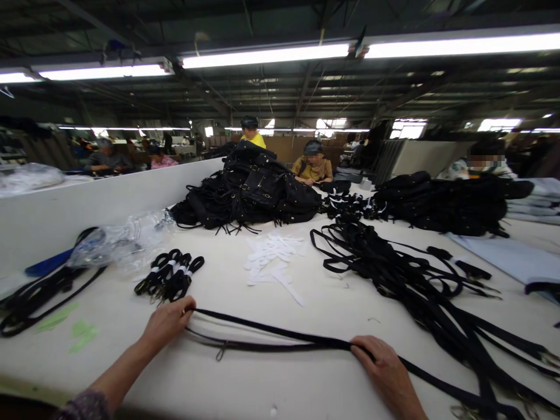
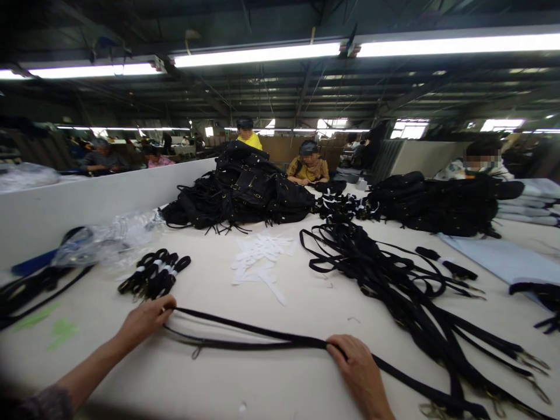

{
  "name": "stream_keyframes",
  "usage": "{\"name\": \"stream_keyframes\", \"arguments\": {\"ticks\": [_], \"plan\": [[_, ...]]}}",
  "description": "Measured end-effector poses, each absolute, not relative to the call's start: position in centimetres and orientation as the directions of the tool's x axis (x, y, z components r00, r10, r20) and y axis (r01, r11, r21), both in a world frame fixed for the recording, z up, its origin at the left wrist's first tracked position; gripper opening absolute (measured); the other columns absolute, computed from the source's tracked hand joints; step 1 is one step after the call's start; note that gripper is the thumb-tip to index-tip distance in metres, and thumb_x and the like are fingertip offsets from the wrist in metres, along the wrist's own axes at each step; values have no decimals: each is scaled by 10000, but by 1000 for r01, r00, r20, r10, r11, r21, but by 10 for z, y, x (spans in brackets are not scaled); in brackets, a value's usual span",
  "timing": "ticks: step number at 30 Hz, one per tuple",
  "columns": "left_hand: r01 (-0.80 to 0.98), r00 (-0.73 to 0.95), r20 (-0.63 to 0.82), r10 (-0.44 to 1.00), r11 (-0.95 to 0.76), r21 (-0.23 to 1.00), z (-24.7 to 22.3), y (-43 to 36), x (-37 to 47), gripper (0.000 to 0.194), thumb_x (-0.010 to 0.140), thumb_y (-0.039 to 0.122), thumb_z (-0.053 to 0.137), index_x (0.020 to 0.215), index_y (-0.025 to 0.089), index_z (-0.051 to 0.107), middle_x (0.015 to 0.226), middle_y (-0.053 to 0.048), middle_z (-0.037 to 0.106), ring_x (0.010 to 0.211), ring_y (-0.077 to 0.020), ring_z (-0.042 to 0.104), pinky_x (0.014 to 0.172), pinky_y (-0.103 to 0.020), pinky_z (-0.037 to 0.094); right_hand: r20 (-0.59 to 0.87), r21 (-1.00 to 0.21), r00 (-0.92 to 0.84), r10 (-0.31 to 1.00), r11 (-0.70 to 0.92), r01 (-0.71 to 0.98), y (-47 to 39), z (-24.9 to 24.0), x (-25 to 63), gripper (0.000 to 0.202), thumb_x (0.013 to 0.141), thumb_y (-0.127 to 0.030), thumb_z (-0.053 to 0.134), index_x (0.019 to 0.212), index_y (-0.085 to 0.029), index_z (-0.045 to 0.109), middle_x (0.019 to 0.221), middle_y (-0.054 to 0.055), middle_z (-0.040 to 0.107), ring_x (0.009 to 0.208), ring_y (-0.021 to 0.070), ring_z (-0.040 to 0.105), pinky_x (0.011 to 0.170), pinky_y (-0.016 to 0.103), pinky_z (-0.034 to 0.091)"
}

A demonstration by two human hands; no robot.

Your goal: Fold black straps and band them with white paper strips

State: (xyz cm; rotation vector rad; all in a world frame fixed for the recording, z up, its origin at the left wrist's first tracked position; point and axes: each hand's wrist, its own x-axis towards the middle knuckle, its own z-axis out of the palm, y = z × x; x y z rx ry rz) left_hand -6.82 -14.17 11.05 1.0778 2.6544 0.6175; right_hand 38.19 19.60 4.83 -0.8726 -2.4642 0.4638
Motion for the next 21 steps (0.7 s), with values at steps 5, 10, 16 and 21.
{"name": "stream_keyframes", "arguments": {"ticks": [5,10,16,21], "plan": [[678,-694,24,719,643,356,101,-150,-74,162,825,257,476,894,275,621,936,-16,686,836,-224,628,737,-340,430,322,-453,-676,663,735,504,196,47,381,377,887,-584,490,904,-278,708,993,37,742,982,251,680,950,448,522],[764,-556,59,829,481,431,108,-146,-70,238,843,342,526,1035,267,646,1184,-37,674,1132,-232,606,1027,-387,455,335,-442,-670,663,738,509,196,46,381,361,887,-572,500,905,-276,706,995,36,742,980,243,681,937,428,531],[905,-303,181,936,223,362,98,-129,-2,309,828,336,607,1136,324,579,1512,-16,449,1433,-285,329,1173,-552,299,325,-446,-682,655,742,500,195,48,381,323,895,-542,507,913,-280,694,993,25,738,982,239,678,955,446,519],[940,-261,173,950,209,270,75,-120,19,150,835,211,544,946,288,607,1500,-1,474,1443,-300,319,1144,-646,287,331,-445,-683,650,747,495,193,50,381,312,895,-537,512,915,-284,692,988,20,739,981,245,677,948,458,518]]}}
